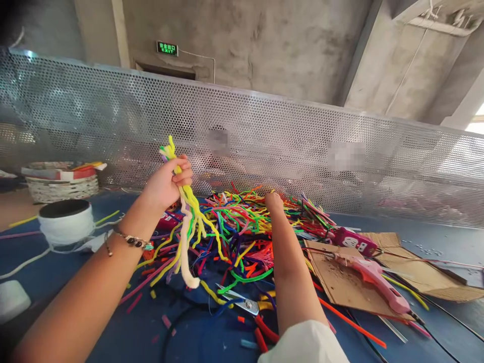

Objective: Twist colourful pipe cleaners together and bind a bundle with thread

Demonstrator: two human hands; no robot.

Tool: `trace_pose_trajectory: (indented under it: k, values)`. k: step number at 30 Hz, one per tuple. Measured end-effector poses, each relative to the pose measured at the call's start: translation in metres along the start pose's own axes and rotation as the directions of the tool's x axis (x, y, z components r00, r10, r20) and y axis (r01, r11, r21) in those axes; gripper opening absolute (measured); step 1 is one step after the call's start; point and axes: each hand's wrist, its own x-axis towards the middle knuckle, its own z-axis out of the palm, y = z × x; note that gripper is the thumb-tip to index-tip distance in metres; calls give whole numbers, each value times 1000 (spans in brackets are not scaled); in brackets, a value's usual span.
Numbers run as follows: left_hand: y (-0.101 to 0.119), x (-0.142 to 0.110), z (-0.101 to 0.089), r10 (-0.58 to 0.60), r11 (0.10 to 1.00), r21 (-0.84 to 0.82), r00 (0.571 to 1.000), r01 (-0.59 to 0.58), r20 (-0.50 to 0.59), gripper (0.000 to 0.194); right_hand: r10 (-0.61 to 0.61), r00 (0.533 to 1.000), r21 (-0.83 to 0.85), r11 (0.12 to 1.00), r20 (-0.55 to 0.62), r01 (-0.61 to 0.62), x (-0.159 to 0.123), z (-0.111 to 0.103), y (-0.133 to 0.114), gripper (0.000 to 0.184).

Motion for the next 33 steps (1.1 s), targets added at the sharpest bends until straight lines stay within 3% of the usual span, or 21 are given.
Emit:
trace_pose_trajectory:
  k: [3, 5, 9, 14, 23, 27, 30, 33]
  values:
    - [0, 1, -1, 0, 1000, -3, 1000, 0, 0, 18, 104, 994, 58, 993, -20, -103, 2, -10, -2, 26]
    - [-1, 1, -1, 1, 1000, -4, 1000, -1, 10, 17, 116, 992, 118, 987, -54, -109, 3, -18, -2, 26]
    - [-3, 0, 0, -12, 1000, 2, 999, 12, 35, 17, 78, 982, 279, 960, -173, -27, 3, -39, -5, 24]
    - [-6, -2, 1, -41, 999, 11, 998, 41, 48, 17, 71, 927, 499, 856, -368, 133, 2, -69, -14, 16]
    - [-11, 1, -3, -58, 994, 99, 994, 49, 96, 17, 23, 841, 731, 508, -540, 456, -27, -119, -39, 17]
    - [-17, -1, 0, -55, 960, 279, 989, 15, 136, 13, -117, 813, 782, 224, -571, 582, -54, -130, -59, 11]
    - [-21, -8, 6, 42, 888, 444, 983, -118, 177, 12, -282, 755, 771, 74, -592, 632, -76, -135, -77, 10]
    - [-21, -16, 13, 226, 699, 614, 928, -366, 296, 4, -405, 690, 751, 9, -601, 660, -95, -137, -97, 10]
